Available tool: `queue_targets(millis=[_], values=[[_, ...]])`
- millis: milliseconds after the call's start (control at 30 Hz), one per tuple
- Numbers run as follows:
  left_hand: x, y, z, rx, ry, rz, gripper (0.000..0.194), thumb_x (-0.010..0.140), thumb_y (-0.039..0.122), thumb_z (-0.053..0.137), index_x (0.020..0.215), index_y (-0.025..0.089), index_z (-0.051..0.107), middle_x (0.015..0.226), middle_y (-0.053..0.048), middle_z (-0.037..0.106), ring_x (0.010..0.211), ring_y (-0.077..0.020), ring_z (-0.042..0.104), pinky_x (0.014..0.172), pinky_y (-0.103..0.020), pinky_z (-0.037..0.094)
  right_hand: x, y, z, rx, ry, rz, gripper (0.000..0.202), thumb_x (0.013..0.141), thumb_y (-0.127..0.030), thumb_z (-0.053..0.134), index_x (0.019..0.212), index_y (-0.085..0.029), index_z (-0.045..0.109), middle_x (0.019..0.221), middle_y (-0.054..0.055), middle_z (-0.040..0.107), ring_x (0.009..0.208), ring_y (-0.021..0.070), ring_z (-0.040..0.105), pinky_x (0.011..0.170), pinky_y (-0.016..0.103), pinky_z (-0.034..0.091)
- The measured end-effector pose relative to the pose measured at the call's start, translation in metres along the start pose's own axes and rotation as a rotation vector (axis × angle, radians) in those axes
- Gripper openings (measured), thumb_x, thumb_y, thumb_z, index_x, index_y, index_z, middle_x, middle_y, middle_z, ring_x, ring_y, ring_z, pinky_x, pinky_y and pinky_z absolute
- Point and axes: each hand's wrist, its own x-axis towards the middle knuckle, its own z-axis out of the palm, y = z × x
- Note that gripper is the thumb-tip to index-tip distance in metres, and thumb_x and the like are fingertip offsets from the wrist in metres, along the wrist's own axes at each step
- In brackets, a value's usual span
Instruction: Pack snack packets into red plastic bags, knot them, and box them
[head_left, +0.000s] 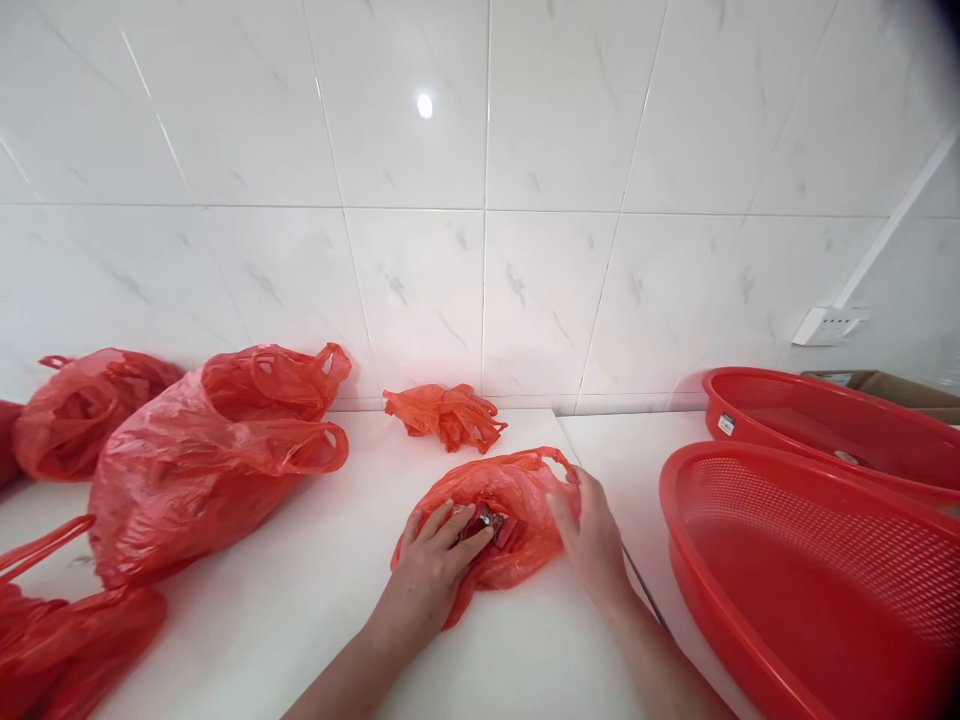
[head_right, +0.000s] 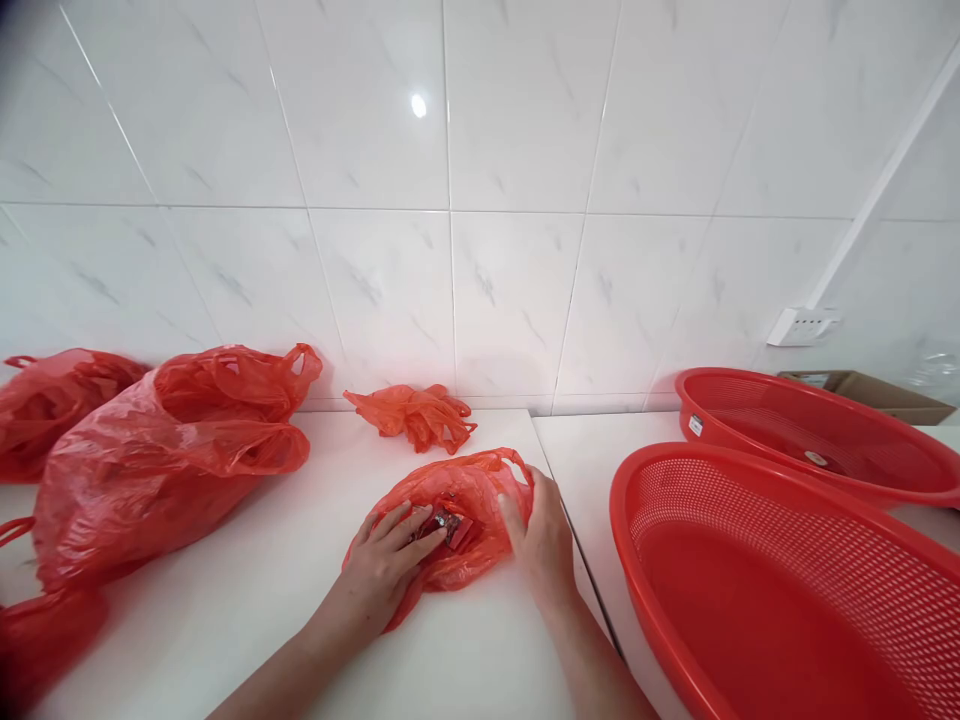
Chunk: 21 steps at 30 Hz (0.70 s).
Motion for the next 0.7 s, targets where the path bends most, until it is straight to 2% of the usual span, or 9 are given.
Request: queue_targets(millis=[100, 200, 267, 333, 367, 433, 500, 600, 700], values=[[0.000, -0.003, 0.001, 0.001, 0.019, -0.003, 0.054, 0.081, 0.009, 0.045, 0.127, 0.038, 0.051, 0.133, -0.002, 0.053, 0.121, -0.0288, 0.048, 0.099, -0.053, 0.036, 0.001, 0.006, 0.004, -0.065, -0.116, 0.135, 0.044, 0.082, -0.033, 0.046, 0.125, -0.024, 0.045, 0.106, 0.006, 0.064, 0.090, 0.0221, 0.062, 0.075, 0.035, 0.049], [0.001, -0.003, -0.002, -0.043, 0.030, -0.044, 0.051, 0.079, 0.007, 0.047, 0.121, 0.035, 0.056, 0.128, -0.004, 0.057, 0.116, -0.0264, 0.052, 0.100, -0.052, 0.036, 0.005, 0.009, -0.002, -0.106, -0.011, 0.196, 0.044, 0.081, -0.025, 0.041, 0.124, -0.022, 0.045, 0.099, 0.007, 0.063, 0.082, 0.0221, 0.063, 0.069, 0.036, 0.051], [0.002, -0.002, -0.004, -0.088, 0.020, -0.072, 0.049, 0.077, 0.007, 0.048, 0.119, 0.030, 0.056, 0.127, -0.005, 0.057, 0.117, -0.0260, 0.051, 0.101, -0.052, 0.035, 0.006, 0.003, -0.008, -0.146, 0.134, 0.081, 0.048, 0.079, -0.024, 0.044, 0.126, -0.018, 0.043, 0.104, 0.011, 0.060, 0.089, 0.0245, 0.061, 0.073, 0.039, 0.051], [0.002, 0.000, -0.005, -0.134, 0.018, -0.107, 0.049, 0.074, 0.007, 0.049, 0.118, 0.026, 0.054, 0.129, -0.007, 0.056, 0.120, -0.0266, 0.049, 0.102, -0.052, 0.034, 0.001, -0.012, -0.009, -0.185, 0.259, -0.133, 0.049, 0.077, -0.024, 0.049, 0.125, -0.016, 0.043, 0.109, 0.015, 0.056, 0.099, 0.0279, 0.057, 0.081, 0.045, 0.049], [0.002, 0.000, -0.005, -0.156, 0.026, -0.128, 0.049, 0.073, 0.007, 0.050, 0.118, 0.025, 0.053, 0.130, -0.008, 0.055, 0.121, -0.0270, 0.048, 0.103, -0.052, 0.034, -0.003, -0.021, -0.007, -0.189, 0.278, -0.252, 0.047, 0.078, -0.023, 0.051, 0.124, -0.017, 0.044, 0.109, 0.015, 0.056, 0.102, 0.0286, 0.055, 0.084, 0.047, 0.048], [0.003, 0.001, -0.003, -0.194, 0.057, -0.169, 0.051, 0.070, 0.008, 0.051, 0.118, 0.024, 0.050, 0.129, -0.009, 0.055, 0.121, -0.0274, 0.048, 0.103, -0.053, 0.035, -0.014, -0.039, 0.002, -0.171, 0.214, -0.444, 0.037, 0.080, -0.018, 0.050, 0.117, -0.021, 0.050, 0.104, 0.012, 0.058, 0.101, 0.0267, 0.056, 0.085, 0.046, 0.048], [0.003, 0.002, -0.001, -0.225, 0.084, -0.192, 0.054, 0.068, 0.010, 0.053, 0.120, 0.024, 0.046, 0.125, -0.009, 0.057, 0.119, -0.0274, 0.049, 0.102, -0.052, 0.036, -0.023, -0.049, 0.014, -0.160, 0.069, -0.525, 0.032, 0.083, -0.014, 0.045, 0.112, -0.024, 0.054, 0.100, 0.009, 0.061, 0.097, 0.0230, 0.059, 0.082, 0.040, 0.051], [0.003, 0.002, 0.000, -0.237, 0.102, -0.201, 0.061, 0.066, 0.014, 0.057, 0.125, 0.023, 0.042, 0.120, -0.009, 0.059, 0.118, -0.0283, 0.050, 0.103, -0.051, 0.034, -0.027, -0.046, 0.030, -0.255, -0.062, -0.428, 0.032, 0.087, -0.016, 0.040, 0.114, -0.022, 0.056, 0.104, 0.010, 0.062, 0.095, 0.0235, 0.061, 0.077, 0.039, 0.053], [0.002, 0.001, -0.001, -0.223, 0.100, -0.238, 0.067, 0.068, 0.018, 0.059, 0.132, 0.022, 0.036, 0.122, -0.010, 0.059, 0.117, -0.0293, 0.051, 0.104, -0.053, 0.033, -0.021, -0.033, 0.033, -0.350, -0.186, -0.258, 0.028, 0.087, -0.024, 0.042, 0.109, -0.022, 0.060, 0.094, 0.010, 0.066, 0.086, 0.0256, 0.064, 0.071, 0.041, 0.053]])
